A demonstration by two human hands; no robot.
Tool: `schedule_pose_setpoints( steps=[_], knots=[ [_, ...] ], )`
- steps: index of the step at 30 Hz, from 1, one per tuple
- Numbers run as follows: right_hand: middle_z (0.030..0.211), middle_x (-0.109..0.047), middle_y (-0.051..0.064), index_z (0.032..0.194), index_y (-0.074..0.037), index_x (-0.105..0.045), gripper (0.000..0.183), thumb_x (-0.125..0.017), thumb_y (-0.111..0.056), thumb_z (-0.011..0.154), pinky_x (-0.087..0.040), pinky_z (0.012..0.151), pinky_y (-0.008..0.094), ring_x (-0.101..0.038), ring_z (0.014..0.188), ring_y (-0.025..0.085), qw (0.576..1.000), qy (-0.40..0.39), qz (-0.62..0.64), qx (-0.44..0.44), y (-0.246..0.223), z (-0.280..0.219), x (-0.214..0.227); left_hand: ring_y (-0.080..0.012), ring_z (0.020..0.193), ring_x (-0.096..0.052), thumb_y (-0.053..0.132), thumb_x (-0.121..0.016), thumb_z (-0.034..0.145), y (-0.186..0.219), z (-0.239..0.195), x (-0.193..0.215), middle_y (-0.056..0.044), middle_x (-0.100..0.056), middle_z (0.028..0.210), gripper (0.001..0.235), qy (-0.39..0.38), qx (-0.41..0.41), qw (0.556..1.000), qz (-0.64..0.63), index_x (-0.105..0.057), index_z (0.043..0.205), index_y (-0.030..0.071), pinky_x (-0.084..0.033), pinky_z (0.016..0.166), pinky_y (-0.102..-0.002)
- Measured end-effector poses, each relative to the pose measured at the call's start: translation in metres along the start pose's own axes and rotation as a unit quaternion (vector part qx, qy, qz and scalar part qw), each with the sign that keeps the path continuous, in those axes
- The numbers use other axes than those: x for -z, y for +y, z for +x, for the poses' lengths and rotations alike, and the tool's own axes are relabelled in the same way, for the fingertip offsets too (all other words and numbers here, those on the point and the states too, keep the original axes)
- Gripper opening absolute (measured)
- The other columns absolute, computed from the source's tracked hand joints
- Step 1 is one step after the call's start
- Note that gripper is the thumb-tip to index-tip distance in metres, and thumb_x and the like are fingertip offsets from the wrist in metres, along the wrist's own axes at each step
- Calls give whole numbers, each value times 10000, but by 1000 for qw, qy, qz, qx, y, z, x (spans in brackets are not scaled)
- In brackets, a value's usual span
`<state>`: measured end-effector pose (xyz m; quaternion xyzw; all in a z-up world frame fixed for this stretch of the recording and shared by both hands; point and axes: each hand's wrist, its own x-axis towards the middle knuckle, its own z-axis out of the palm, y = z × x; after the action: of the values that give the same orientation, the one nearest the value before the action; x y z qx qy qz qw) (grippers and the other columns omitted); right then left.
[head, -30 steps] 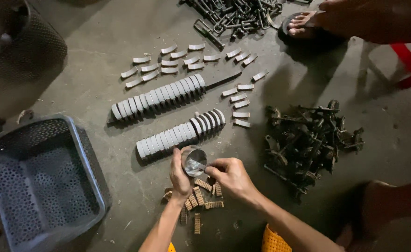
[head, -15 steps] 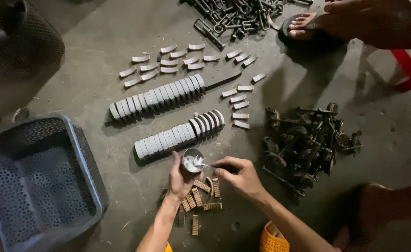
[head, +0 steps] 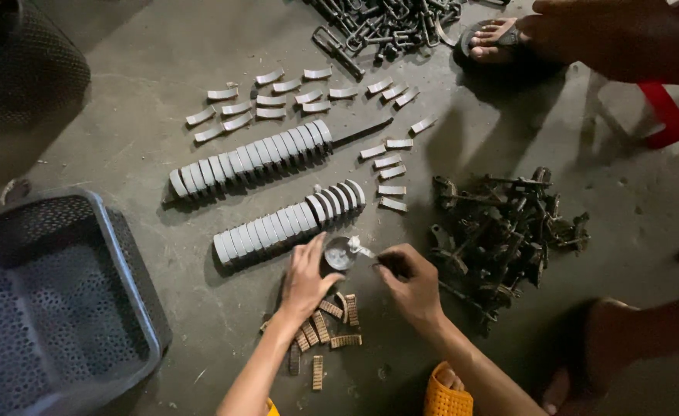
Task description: Applying a substance to small metal plates and stacking them on a rod
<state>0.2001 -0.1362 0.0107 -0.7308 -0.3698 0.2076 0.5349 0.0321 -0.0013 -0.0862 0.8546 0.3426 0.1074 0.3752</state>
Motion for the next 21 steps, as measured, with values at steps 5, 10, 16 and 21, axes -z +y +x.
schedule_pose_setpoints(
  steps=[5, 10, 16, 21],
  knots=[
    [810, -704, 74, 976, -30, -723, 203, -787, 23, 790, -536, 664, 309, -653, 711, 198, 1000, 0, 6, -15, -6, 7, -5, -251, 1119, -589, 152, -678, 908, -67, -54, -17, -91, -629, 1245, 387, 56, -84, 994, 29, -610, 1286, 109, -528, 942, -382],
    [799, -693, -10, 1012, -49, -702, 235, -793, -7, 801, -439, 568, 221, -538, 614, 86, 999, -33, -26, 9, -14, 12, -15, -300, 1120, -610, -14, -695, 825, -46, -70, -8, -120, -609, 1307, 517, -61, -63, 991, 106, -623, 1283, 215, -551, 998, -448],
    [947, -706, 33, 1142, -5, -707, 369, -782, 29, 782, -509, 663, 234, -633, 735, 128, 998, -60, -4, -1, -27, 15, -10, -149, 971, -620, 135, -733, 850, -42, -82, 13, 15, -683, 1059, 272, -53, -88, 995, 1, -724, 1121, 132, -487, 992, -355],
    [688, -716, 98, 1073, 41, -757, 201, -654, -89, 960, -446, 435, 273, -553, 500, 137, 947, -98, 159, -263, -39, 28, -11, -65, 478, -544, 88, -819, 795, -21, -71, 42, -43, -788, 862, 270, 182, 121, 950, -225, -769, 1060, 77, -409, 325, -161]
  ],
)
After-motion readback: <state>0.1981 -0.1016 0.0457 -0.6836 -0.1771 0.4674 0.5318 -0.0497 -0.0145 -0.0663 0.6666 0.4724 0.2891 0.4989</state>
